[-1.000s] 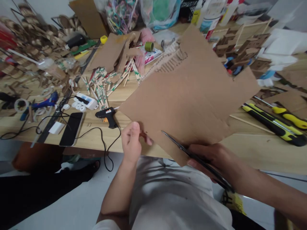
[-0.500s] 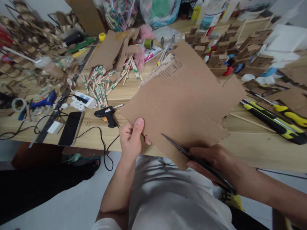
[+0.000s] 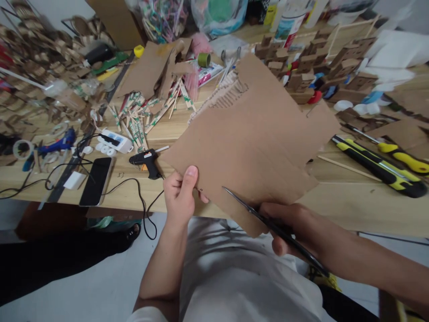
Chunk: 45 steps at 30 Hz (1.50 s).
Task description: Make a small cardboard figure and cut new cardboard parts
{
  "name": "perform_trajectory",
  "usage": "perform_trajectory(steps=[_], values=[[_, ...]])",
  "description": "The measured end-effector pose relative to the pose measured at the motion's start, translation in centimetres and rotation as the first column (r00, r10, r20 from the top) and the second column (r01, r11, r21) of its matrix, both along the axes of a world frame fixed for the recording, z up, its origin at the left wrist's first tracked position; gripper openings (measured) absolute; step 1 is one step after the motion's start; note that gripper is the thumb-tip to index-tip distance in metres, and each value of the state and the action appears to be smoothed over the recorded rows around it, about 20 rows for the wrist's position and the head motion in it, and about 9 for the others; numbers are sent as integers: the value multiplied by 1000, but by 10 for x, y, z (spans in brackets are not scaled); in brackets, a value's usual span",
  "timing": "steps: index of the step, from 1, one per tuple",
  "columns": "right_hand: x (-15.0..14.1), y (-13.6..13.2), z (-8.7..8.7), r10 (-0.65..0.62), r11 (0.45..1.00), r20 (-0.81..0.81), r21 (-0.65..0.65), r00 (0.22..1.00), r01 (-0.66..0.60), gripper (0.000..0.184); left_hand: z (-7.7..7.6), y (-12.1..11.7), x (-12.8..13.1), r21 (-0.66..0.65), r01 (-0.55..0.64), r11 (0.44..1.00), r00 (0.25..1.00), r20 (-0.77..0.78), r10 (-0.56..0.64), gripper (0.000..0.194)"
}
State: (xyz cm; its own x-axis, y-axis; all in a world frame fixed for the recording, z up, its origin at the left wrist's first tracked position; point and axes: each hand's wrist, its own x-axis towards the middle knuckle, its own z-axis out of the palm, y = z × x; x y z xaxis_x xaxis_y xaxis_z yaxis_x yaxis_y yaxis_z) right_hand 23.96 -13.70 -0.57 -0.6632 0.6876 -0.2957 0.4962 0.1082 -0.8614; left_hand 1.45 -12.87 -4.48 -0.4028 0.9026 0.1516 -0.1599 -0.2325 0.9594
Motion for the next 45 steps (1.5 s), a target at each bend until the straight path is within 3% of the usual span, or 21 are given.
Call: perform_trajectory(steps=[7,14,22,29,34,39,45], values=[[-1,-3,5,-29,999,61,-36,998,31,33,-1,-1,2,-3,-35,999,999,26,35,56],[-1,-6,1,-19,994,10,105,1000,18,41,1,-4,1,22,-25,999,998,-49,26,57],[2,-10,2,-46,989,21,144,999,43,38,-5,-5,2,15,6,1000,997,-72,-5,54],[5,-8,-7,-21,999,-35,34,999,22,38,-5,-5,5,0,35,999,998,-50,-35,56],[8,-3,3,29,999,-40,-40,999,-30,35,-5,-3,7,-30,37,999,998,-56,-38,58],[11,-6,17,-1,1000,34,-4,999,1,28,-6,-3,8,-51,57,997,996,-72,-61,59],[7,-1,12,111,994,-16,3,994,-111,34,-2,-3,7,-63,16,998,998,-62,-20,59]])
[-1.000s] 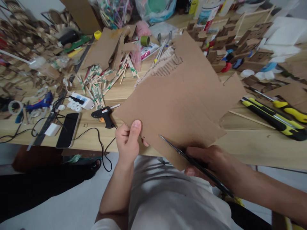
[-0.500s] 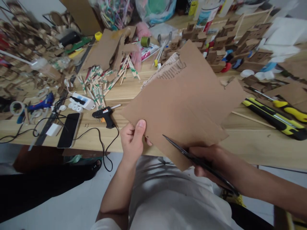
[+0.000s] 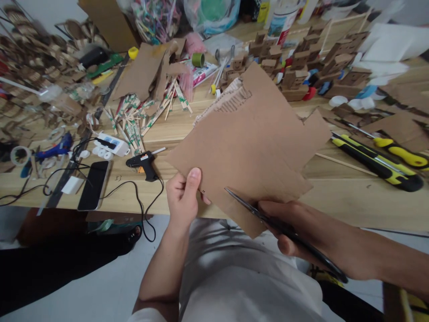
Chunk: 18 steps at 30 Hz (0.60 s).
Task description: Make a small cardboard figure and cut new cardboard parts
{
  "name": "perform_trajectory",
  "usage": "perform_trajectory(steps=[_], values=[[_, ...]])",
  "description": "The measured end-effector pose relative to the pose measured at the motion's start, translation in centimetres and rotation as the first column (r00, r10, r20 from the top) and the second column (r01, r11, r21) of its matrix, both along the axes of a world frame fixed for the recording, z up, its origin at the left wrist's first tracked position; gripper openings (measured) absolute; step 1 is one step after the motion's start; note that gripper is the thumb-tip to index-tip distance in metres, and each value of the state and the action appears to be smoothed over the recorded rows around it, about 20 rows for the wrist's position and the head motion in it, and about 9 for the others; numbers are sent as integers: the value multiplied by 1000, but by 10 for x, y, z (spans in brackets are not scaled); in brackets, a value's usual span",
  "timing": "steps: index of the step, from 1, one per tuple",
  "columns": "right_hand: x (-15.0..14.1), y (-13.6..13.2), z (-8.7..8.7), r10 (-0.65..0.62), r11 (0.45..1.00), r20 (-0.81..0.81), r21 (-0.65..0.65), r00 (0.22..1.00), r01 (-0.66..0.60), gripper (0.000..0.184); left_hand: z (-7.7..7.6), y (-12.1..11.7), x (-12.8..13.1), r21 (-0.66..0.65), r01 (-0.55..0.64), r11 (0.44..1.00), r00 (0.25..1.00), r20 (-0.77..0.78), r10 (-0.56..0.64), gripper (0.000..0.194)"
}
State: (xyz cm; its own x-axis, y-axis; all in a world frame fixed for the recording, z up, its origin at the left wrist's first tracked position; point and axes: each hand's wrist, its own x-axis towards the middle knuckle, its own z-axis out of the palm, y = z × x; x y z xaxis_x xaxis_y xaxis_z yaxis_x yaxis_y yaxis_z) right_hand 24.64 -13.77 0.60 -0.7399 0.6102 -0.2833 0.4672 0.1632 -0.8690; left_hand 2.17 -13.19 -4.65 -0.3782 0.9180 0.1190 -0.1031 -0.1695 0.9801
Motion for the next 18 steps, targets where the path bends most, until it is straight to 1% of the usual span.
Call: perform_trajectory(steps=[3,6,10,13,15,18], values=[[-3,1,1,-28,999,-14,25,1000,29,32,2,-1,-2,8,-24,1000,1000,8,24,57],[-4,1,10,-86,996,-3,25,996,86,26,2,-2,-4,26,-24,999,1000,8,24,56],[-5,3,19,-95,994,15,58,995,94,23,1,-4,-2,43,43,998,999,-9,-43,56],[-7,7,15,-66,995,14,79,998,64,24,0,-4,1,37,57,998,998,-20,-57,57],[-9,9,10,-44,997,-3,71,999,44,29,-1,-3,1,32,23,999,1000,-4,-23,58],[-10,13,3,-58,997,-33,59,998,59,40,-1,-3,0,12,-5,1000,1000,8,4,57]])
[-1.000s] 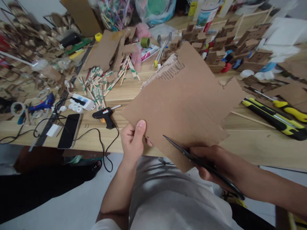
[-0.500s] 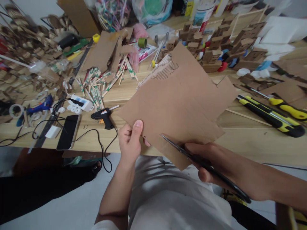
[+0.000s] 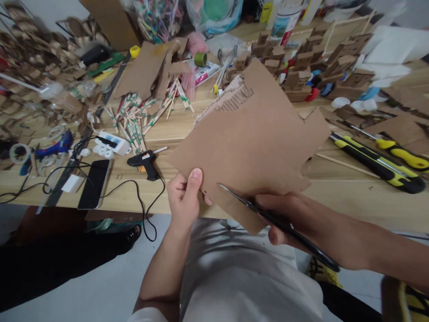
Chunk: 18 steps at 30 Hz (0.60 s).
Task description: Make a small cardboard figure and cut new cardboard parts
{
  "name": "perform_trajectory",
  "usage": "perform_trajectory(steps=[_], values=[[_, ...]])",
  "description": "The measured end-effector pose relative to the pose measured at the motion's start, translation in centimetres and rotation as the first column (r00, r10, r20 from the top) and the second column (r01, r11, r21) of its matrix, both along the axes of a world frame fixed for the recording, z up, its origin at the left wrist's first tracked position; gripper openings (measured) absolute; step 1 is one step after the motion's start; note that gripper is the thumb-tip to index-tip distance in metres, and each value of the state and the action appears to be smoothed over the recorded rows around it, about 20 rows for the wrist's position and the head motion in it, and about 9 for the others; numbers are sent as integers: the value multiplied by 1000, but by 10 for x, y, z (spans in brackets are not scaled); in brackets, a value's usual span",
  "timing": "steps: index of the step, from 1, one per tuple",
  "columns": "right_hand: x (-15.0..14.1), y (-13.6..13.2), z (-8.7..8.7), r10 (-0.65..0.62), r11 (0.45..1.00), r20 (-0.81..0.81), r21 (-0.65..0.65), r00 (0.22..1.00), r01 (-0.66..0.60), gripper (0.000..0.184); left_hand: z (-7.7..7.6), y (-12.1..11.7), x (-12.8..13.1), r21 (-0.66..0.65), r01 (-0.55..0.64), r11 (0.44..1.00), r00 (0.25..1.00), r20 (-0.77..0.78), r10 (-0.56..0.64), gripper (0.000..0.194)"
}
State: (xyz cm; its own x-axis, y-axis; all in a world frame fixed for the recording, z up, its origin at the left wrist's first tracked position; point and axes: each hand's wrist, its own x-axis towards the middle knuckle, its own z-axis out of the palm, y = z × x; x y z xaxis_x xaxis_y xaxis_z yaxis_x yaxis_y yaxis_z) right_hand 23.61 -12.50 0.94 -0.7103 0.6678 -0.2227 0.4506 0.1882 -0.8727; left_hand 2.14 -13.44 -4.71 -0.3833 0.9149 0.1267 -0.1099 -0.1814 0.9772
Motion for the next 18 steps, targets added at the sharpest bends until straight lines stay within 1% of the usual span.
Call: perform_trajectory(steps=[2,5,7,10,13,16,18], values=[[-1,1,-1,-17,1000,-16,-18,1000,17,45,0,0,-1,-4,-13,1000,1000,-3,13,57],[0,2,-2,0,998,-36,-66,999,-3,50,1,-3,0,5,-38,999,999,-6,38,58],[0,2,-3,13,997,-47,-72,999,-16,51,1,-5,1,9,-49,999,999,-9,49,58],[2,2,-6,25,998,-59,-64,998,-29,47,2,-7,2,17,-44,999,999,-16,44,57],[5,0,-8,40,998,-35,-49,999,-42,41,2,-8,2,17,-19,1000,1000,-24,19,55],[10,-1,-7,44,999,-7,-9,999,-44,43,2,-8,2,14,-12,1000,1000,-21,13,56],[12,-2,-6,52,999,-14,-6,999,-52,48,2,-8,3,17,-17,1000,1000,-12,17,56]])
